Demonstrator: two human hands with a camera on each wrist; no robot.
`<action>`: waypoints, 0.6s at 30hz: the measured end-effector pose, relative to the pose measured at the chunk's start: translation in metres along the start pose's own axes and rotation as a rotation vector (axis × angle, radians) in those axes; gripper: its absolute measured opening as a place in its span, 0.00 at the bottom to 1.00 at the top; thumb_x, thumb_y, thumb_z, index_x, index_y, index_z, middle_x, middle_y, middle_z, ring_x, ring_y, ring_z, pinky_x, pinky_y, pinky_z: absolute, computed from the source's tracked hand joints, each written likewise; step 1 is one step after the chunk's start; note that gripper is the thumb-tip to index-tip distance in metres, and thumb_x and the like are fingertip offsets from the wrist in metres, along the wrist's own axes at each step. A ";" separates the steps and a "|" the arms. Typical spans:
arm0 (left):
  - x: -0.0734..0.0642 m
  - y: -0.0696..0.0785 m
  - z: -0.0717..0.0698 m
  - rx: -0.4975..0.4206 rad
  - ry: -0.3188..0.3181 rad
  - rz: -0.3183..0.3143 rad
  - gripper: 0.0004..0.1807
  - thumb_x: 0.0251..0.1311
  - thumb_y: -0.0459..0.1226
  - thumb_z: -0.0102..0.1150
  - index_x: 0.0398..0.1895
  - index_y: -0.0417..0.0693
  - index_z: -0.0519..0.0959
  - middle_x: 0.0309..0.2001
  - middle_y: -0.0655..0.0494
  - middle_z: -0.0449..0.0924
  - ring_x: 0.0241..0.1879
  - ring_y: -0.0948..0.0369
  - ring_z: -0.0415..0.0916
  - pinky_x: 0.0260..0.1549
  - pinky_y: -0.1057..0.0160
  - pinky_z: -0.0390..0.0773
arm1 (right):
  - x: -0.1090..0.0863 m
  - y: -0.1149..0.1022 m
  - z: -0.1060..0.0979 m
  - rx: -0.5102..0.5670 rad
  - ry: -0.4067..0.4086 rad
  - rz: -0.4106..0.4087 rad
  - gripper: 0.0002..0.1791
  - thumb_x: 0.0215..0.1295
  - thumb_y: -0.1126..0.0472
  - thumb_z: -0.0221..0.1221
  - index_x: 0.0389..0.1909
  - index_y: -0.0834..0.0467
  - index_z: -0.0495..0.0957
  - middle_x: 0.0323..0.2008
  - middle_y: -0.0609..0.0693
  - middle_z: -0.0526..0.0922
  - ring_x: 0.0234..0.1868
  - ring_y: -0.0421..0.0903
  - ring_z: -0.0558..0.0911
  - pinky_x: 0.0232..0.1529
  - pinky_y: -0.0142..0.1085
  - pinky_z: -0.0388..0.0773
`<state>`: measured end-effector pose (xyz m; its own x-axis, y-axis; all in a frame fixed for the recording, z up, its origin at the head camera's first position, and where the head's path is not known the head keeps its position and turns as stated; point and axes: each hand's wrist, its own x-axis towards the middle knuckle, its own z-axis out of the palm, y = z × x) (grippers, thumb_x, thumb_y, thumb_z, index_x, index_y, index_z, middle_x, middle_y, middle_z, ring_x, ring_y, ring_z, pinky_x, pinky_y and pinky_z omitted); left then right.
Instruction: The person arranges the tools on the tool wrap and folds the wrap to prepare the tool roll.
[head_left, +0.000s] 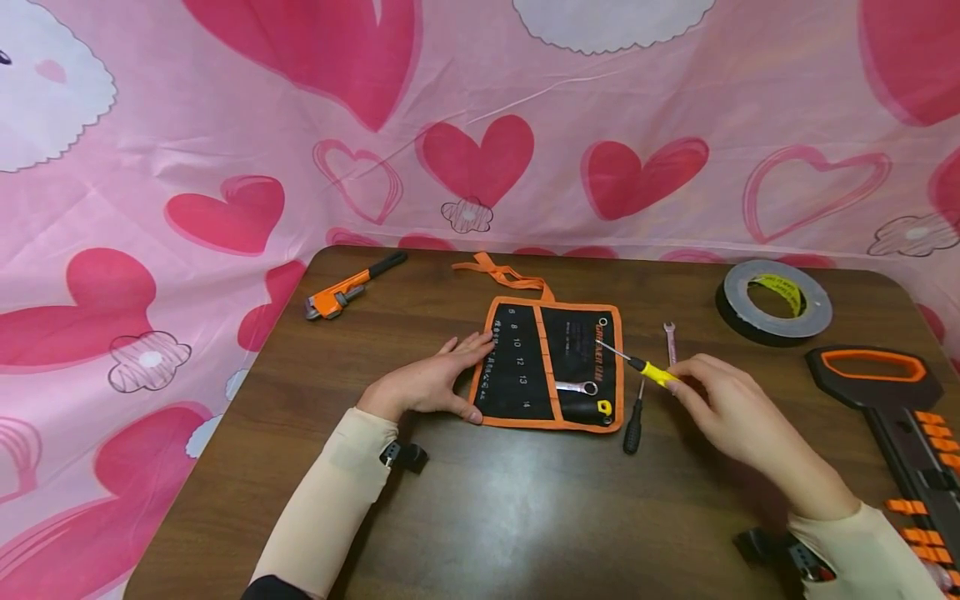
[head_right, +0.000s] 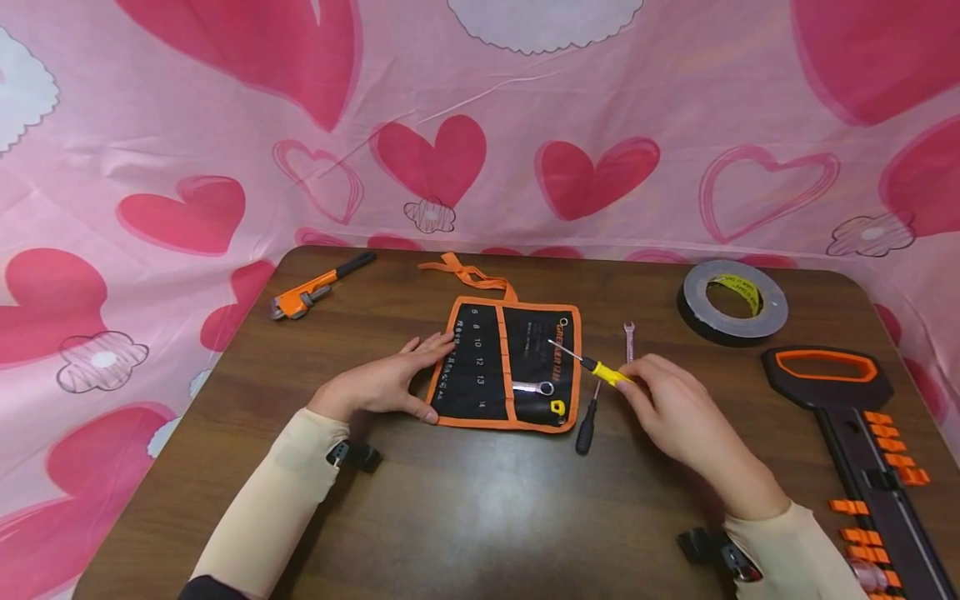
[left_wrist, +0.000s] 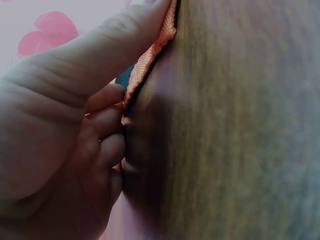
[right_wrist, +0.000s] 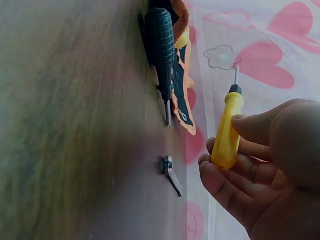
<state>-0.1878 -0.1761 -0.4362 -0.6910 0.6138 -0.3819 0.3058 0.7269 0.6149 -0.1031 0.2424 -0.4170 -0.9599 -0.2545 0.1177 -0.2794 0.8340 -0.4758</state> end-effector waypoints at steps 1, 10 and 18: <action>0.000 0.000 0.000 -0.001 -0.001 0.001 0.66 0.56 0.51 0.83 0.90 0.61 0.47 0.90 0.63 0.34 0.90 0.51 0.29 0.87 0.40 0.40 | 0.003 -0.001 0.000 0.000 -0.023 0.006 0.08 0.72 0.64 0.69 0.48 0.61 0.86 0.41 0.53 0.87 0.37 0.47 0.80 0.41 0.46 0.83; 0.001 0.000 -0.001 -0.004 -0.009 0.007 0.66 0.56 0.52 0.83 0.90 0.60 0.47 0.90 0.63 0.34 0.90 0.54 0.29 0.87 0.42 0.38 | 0.023 -0.009 0.006 -0.031 -0.104 -0.006 0.10 0.74 0.62 0.68 0.50 0.63 0.85 0.41 0.54 0.86 0.36 0.47 0.79 0.44 0.52 0.83; 0.000 0.001 -0.001 0.009 -0.007 0.019 0.66 0.56 0.51 0.83 0.90 0.58 0.48 0.90 0.63 0.34 0.90 0.57 0.30 0.88 0.44 0.36 | 0.029 -0.013 0.009 -0.056 -0.146 -0.020 0.10 0.73 0.61 0.69 0.49 0.63 0.86 0.41 0.54 0.87 0.37 0.47 0.80 0.45 0.55 0.86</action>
<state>-0.1885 -0.1757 -0.4354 -0.6803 0.6299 -0.3747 0.3248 0.7174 0.6163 -0.1273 0.2202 -0.4152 -0.9419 -0.3359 -0.0031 -0.3029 0.8531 -0.4249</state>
